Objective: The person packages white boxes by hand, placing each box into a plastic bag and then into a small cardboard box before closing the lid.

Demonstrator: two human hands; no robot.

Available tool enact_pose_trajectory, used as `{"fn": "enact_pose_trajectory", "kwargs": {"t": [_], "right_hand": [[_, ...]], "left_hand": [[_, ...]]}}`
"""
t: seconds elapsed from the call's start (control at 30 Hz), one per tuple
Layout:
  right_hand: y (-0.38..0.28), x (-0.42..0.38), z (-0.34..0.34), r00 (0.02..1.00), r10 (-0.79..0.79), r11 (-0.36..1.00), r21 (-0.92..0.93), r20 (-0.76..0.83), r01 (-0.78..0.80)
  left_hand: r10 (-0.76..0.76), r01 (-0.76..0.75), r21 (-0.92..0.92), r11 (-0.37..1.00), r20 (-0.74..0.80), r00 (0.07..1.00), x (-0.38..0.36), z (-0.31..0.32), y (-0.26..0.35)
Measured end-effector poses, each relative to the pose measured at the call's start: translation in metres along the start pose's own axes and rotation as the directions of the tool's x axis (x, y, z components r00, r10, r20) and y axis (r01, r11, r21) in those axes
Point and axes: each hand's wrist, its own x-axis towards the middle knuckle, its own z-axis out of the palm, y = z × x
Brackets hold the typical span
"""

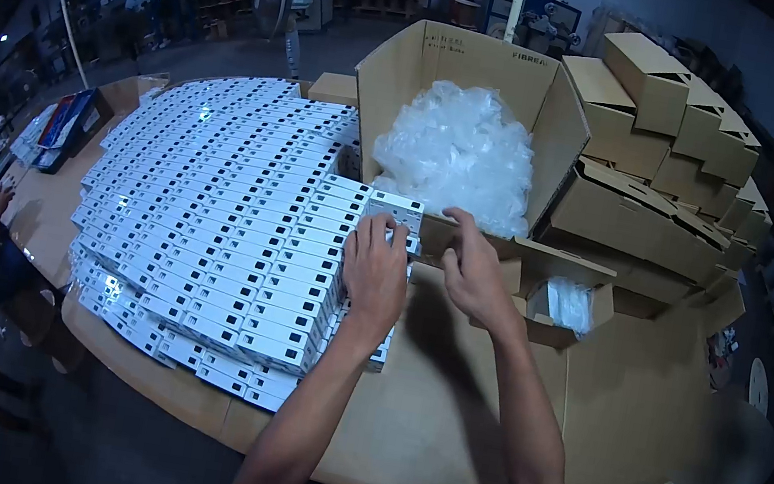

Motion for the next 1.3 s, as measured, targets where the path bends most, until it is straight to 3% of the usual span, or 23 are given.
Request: {"fn": "enact_pose_trajectory", "kwargs": {"t": [0.07,0.13,0.2,0.3,0.37,0.4,0.43,0.47,0.53,0.57,0.6,0.73,0.87,0.93,1.13,1.2,1.3], "right_hand": [[-0.009,-0.013,-0.013,0.964,0.228,0.954,0.167,0.134,-0.249],[-0.026,-0.023,-0.030,0.826,0.420,0.753,0.364,0.375,-0.548],[-0.016,-0.033,-0.026,0.840,0.326,0.506,0.670,0.434,-0.543],[-0.016,-0.037,-0.026,0.884,0.292,0.153,0.895,0.364,-0.419],[-0.003,-0.038,-0.036,0.901,0.332,0.390,0.828,0.280,-0.402],[0.003,-0.035,-0.040,0.929,0.297,0.441,0.831,0.222,-0.339],[0.009,-0.033,-0.043,0.952,0.260,0.489,0.828,0.162,-0.274],[0.003,-0.028,-0.055,0.932,0.318,0.531,0.782,0.172,-0.326],[0.011,-0.012,-0.070,0.982,0.170,0.889,0.443,-0.084,-0.116],[0.005,-0.004,-0.084,0.983,0.106,0.985,0.153,-0.148,-0.083],[0.009,0.004,-0.092,0.968,-0.098,0.990,-0.123,-0.230,0.071],[0.021,0.039,-0.105,0.972,-0.131,0.982,-0.157,-0.196,0.101],[0.041,0.064,-0.102,0.981,-0.146,0.964,-0.239,-0.124,0.114],[0.060,0.081,-0.099,0.996,-0.069,0.962,-0.268,-0.054,0.052],[0.066,0.121,-0.087,0.997,0.072,0.966,-0.248,-0.011,-0.073],[0.084,0.136,-0.076,0.994,-0.026,0.958,-0.286,-0.110,-0.007],[0.085,0.147,-0.069,0.953,-0.096,0.962,-0.273,-0.288,0.014]], "left_hand": [[-0.007,0.004,-0.047,0.999,-0.052,0.999,-0.003,-0.009,0.009],[-0.005,-0.002,-0.119,0.993,-0.061,0.998,-0.005,-0.036,0.026],[0.014,-0.025,-0.287,0.958,-0.042,0.999,-0.008,-0.055,0.043],[0.097,-0.099,-0.452,0.887,-0.028,0.995,-0.007,-0.064,0.059],[0.114,-0.022,-0.650,0.760,0.101,0.988,0.006,-0.078,0.058],[0.133,0.029,-0.730,0.683,0.164,0.977,0.016,-0.082,0.055],[0.126,0.004,-0.732,0.681,0.123,0.984,0.032,-0.075,0.049],[0.103,0.013,-0.707,0.707,0.121,0.987,0.049,-0.065,0.045],[0.050,0.037,-0.654,0.755,0.115,0.992,0.079,-0.036,0.037],[0.123,-0.027,-0.601,0.799,0.119,0.985,0.090,-0.016,0.034],[0.195,-0.095,-0.545,0.833,0.128,0.972,0.099,0.007,0.031],[0.383,-0.279,-0.356,0.892,0.266,0.885,0.117,0.058,0.034],[0.280,-0.070,-0.458,0.886,0.408,0.869,0.148,0.078,0.026],[0.323,-0.111,-0.530,0.841,0.327,0.888,0.162,0.068,0.018],[0.390,-0.146,-0.627,0.765,0.271,0.880,0.196,0.043,0.010],[0.374,-0.156,-0.639,0.753,0.220,0.901,0.200,0.043,0.011],[0.154,0.065,-0.685,0.726,0.254,0.955,0.195,0.045,0.018]]}}
